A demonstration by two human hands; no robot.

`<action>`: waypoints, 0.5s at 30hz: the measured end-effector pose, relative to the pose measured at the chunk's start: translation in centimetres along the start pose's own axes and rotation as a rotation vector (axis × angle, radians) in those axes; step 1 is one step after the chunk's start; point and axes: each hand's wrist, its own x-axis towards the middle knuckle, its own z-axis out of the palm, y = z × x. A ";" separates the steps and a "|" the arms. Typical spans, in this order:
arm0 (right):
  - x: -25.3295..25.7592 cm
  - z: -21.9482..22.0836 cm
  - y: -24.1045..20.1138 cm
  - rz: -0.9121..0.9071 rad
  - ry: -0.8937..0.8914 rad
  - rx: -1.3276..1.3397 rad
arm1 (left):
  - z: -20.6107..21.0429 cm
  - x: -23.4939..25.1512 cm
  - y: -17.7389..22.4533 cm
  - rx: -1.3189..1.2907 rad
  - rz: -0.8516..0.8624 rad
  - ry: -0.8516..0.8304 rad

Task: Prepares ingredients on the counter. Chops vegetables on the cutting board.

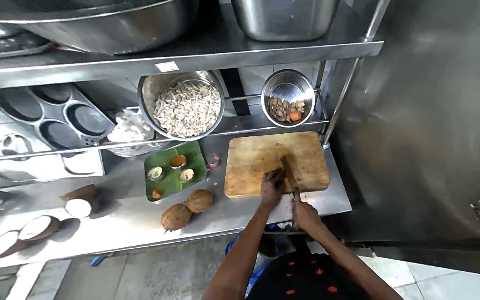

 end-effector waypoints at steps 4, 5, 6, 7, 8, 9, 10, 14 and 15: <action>0.5 -0.7 -0.1 -0.007 -0.011 -0.028 | 0.0 0.1 -0.3 -0.012 0.000 0.001; 0.3 -1.7 -0.4 -0.006 -0.026 -0.014 | 0.1 0.1 -0.4 -0.007 0.006 0.003; 0.0 -2.9 -0.9 0.000 -0.043 0.005 | 0.2 0.2 -0.5 0.001 0.014 0.009; -0.3 -4.0 -1.3 0.004 -0.056 0.021 | 0.3 0.2 -0.5 0.007 0.018 0.013; -0.6 -4.8 -1.6 0.002 -0.059 0.027 | 0.4 0.2 -0.6 0.007 0.020 0.014; -0.9 -5.5 -1.9 0.001 -0.065 0.027 | 0.4 0.2 -0.6 0.006 0.018 0.011; -1.2 -6.2 -2.1 0.002 -0.074 0.017 | 0.4 0.3 -0.6 0.005 0.013 0.007; -1.8 -6.7 -2.0 0.022 -0.115 -0.022 | 0.4 0.2 -0.7 0.002 0.004 0.007; -1.9 -6.5 -1.9 0.028 -0.124 -0.020 | 0.4 0.2 -0.6 -0.002 0.004 0.009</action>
